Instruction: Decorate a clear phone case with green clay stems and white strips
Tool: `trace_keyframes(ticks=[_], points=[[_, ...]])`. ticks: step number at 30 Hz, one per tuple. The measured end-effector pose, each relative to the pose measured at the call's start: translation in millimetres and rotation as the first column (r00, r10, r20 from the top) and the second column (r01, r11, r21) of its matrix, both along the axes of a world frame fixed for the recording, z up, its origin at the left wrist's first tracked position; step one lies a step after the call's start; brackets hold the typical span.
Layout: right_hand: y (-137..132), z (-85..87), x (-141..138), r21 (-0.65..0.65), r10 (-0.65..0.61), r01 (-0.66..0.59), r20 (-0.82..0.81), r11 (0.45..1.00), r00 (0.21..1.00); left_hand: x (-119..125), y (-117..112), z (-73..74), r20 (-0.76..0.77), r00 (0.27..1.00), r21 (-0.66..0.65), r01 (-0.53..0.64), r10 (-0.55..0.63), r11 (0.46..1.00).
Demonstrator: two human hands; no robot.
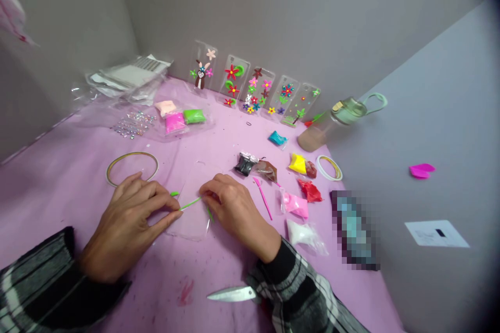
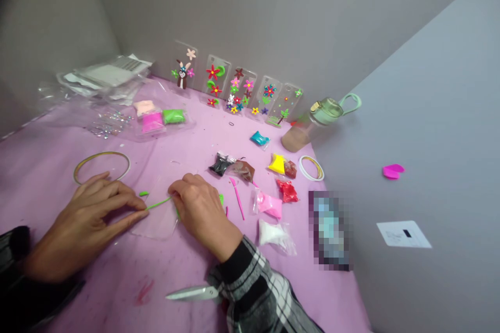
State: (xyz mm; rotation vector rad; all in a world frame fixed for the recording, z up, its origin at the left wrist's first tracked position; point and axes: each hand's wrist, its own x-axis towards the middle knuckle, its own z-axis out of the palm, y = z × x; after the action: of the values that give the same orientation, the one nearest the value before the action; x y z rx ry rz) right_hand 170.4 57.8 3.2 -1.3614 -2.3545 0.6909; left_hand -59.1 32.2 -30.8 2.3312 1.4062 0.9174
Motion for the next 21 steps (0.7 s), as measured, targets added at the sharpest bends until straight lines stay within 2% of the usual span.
trace_keyframes(ticks=[6, 11, 21], points=[[-2.8, 2.1, -2.4, 0.016, 0.066, -0.066, 0.010, 0.998, 0.998, -1.0, 0.0, -0.7, 0.007, 1.000, 0.004, 0.014, -0.014, 1.000], [-6.0, 4.0, -5.5, 0.058, 0.135, -0.141, 0.097, 0.988, 0.986, -1.5, -1.2, -1.5, -0.002, 1.000, -0.007, 0.016, -0.016, 1.000], [-5.8, 1.3, -7.7, 0.086, 0.156, -0.174, 0.184, 0.981, 0.970, -4.2, -1.8, -0.5, -0.050, 0.998, 0.019, 0.031, -0.030, 0.999]])
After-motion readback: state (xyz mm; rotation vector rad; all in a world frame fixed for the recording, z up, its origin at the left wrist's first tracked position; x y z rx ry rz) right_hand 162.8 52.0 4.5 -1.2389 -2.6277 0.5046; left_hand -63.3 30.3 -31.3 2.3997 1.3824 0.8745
